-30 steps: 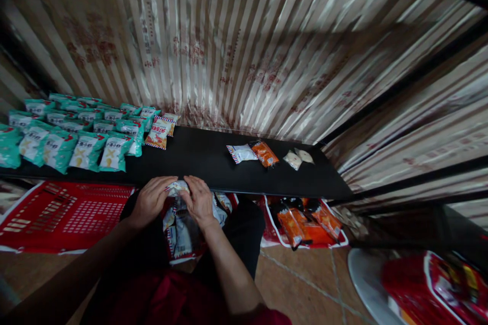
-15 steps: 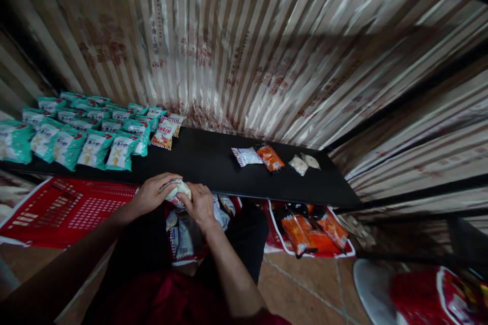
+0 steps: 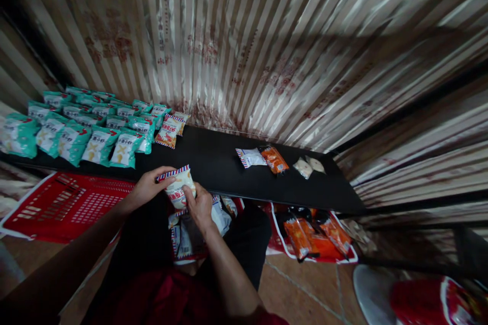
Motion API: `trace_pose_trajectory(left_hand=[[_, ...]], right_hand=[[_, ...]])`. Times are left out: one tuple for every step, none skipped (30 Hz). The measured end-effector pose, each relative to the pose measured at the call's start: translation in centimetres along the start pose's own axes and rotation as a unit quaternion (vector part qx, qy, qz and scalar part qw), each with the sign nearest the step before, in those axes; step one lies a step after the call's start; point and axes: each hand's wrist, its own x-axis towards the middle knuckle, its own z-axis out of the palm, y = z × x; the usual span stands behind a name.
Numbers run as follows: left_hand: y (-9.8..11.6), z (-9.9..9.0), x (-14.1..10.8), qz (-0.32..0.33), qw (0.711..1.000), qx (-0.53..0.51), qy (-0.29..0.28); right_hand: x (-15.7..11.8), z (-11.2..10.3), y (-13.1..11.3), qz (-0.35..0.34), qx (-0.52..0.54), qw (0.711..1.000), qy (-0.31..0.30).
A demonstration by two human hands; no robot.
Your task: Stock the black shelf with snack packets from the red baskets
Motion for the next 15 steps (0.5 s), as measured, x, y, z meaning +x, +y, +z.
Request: trace_pose_trajectory(left_hand=[[-0.1, 0.0, 0.0, -0.013, 1.000, -0.025, 0.003], [-0.2, 0.0, 0.1, -0.030, 0.998, -0.057, 0.005], [-0.2, 0.1, 0.1, -0.048, 0.994, -0.096, 0.007], [-0.2, 0.2, 0.1, -0.066, 0.988, -0.139, 0.012], [-0.1, 0.3, 0.0, -0.082, 0.980, -0.182, 0.019], [-0.1, 0.5, 0.0, -0.096, 0.970, -0.223, 0.029], [0.0, 0.6, -0.2, -0.108, 0.959, -0.258, 0.041], [0.0, 0.8, -0.3, -0.115, 0.949, -0.287, 0.051], [0.0, 1.0, -0.5, -0.119, 0.941, -0.311, 0.054], [0.0, 1.2, -0.6, -0.121, 0.936, -0.327, 0.049], [0.0, 1.4, -0.8, -0.121, 0.932, -0.338, 0.041], [-0.1, 1.6, -1.0, -0.120, 0.931, -0.343, 0.032], [-0.1, 1.8, -1.2, -0.120, 0.930, -0.346, 0.023], [-0.1, 2.0, -1.4, -0.122, 0.930, -0.346, 0.017], [-0.1, 2.1, -1.6, -0.126, 0.929, -0.347, 0.016]], right_hand=[[0.0, 0.2, 0.1, 0.013, 0.014, 1.000, 0.000], [0.0, 0.4, 0.1, 0.026, 0.029, 0.999, 0.000], [0.0, 0.6, 0.2, 0.039, 0.044, 0.998, 0.002], [0.1, 0.7, 0.3, 0.050, 0.060, 0.997, 0.004], [0.1, 0.9, 0.3, 0.059, 0.076, 0.995, 0.007], [0.1, 1.1, 0.3, 0.067, 0.094, 0.993, 0.011], [0.2, 1.2, 0.2, 0.073, 0.114, 0.991, 0.016], [0.2, 1.4, 0.2, 0.079, 0.135, 0.988, 0.019], [0.3, 1.5, 0.1, 0.085, 0.156, 0.984, 0.022], [0.4, 1.7, 0.1, 0.093, 0.174, 0.980, 0.026], [0.5, 1.9, 0.0, 0.101, 0.188, 0.976, 0.029], [0.6, 2.1, 0.0, 0.111, 0.199, 0.973, 0.031], [0.7, 2.2, 0.0, 0.119, 0.207, 0.971, 0.033], [0.8, 2.4, -0.1, 0.127, 0.213, 0.968, 0.034], [0.8, 2.5, -0.1, 0.132, 0.218, 0.966, 0.033]])
